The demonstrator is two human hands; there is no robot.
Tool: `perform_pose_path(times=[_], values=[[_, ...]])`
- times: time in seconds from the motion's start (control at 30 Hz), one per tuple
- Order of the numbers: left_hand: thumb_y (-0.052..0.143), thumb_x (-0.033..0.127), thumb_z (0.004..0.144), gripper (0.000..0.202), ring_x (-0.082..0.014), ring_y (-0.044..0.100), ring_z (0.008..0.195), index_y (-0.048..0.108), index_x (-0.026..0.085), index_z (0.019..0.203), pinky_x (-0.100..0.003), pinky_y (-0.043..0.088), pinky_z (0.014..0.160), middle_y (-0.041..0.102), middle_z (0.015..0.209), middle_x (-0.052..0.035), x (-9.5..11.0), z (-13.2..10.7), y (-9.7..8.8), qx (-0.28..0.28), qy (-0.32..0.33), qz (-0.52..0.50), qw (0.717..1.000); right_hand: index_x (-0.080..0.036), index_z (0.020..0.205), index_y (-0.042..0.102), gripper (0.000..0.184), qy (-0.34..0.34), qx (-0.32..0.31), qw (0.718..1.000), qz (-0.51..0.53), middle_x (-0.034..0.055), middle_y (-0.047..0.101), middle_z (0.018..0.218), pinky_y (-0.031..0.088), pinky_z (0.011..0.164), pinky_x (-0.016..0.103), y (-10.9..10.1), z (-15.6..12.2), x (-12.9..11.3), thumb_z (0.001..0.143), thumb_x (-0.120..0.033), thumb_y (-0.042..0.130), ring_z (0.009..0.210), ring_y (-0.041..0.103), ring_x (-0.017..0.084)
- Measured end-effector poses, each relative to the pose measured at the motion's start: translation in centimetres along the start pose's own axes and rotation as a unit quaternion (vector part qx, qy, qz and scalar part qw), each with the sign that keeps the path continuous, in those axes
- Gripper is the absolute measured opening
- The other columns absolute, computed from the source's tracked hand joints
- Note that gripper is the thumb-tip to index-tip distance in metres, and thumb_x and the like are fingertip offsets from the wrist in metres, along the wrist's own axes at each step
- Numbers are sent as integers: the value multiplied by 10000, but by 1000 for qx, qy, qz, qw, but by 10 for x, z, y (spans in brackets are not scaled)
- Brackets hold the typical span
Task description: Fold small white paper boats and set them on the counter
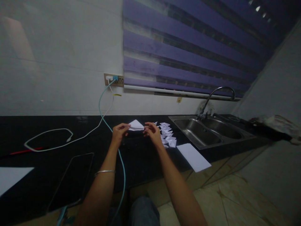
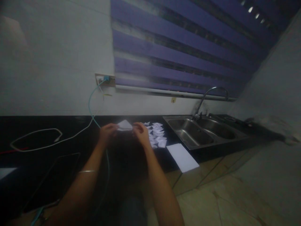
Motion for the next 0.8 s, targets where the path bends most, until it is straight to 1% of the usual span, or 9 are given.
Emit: perform_pose_path(times=[0.1,0.2,0.3,0.43,0.57,0.73,0.8], values=[[711,261,613,136,-88,457,442,713,143,680,-208,347,397,586,545,7,2,-1,0,13,22,20,999,-241,1139,541,417,3,-13,1000,12,26,641,900,535,533,236,2,-1,-2,746,-344,635,688,638,138],[712,260,615,134,-83,449,423,715,143,680,-207,344,397,582,534,12,1,0,0,8,31,38,999,-241,1129,562,431,-9,-24,999,-25,32,638,904,543,578,235,4,-2,0,717,-305,670,753,641,153],[710,255,612,132,-81,440,406,714,145,684,-206,329,393,573,516,17,-2,1,0,3,30,37,999,-228,1059,609,360,-13,-24,998,-49,38,648,891,550,598,250,4,-1,6,714,-309,674,763,644,164],[705,253,618,127,-86,448,410,707,144,684,-207,328,398,555,500,21,-4,2,-1,-7,32,32,999,-202,938,651,252,-6,-26,999,-40,19,652,787,545,537,270,4,1,16,743,-362,650,653,642,158],[695,240,615,111,-84,453,414,695,151,682,-209,337,401,569,534,19,-4,2,-1,-8,34,16,999,-186,870,671,239,-8,-24,999,-38,18,652,724,547,527,277,4,1,17,755,-395,649,613,638,156],[672,218,607,88,-81,443,399,668,156,670,-209,324,388,554,524,22,-3,1,1,-25,32,-1,999,-189,862,673,230,-1,-35,999,-40,27,664,763,552,537,288,7,-1,14,723,-372,687,659,642,175],[670,223,613,98,-82,453,405,665,159,686,-209,324,390,563,539,17,-2,0,2,-36,32,-10,999,-195,862,674,231,2,-31,998,-47,24,662,758,552,549,292,7,-1,13,727,-381,682,679,639,181]])
Point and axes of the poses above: each hand's wrist, its own z-axis towards the middle knuckle, its own y-axis out of the palm, x = y × z, the point moved 5 cm from there along z, towards the middle knuckle
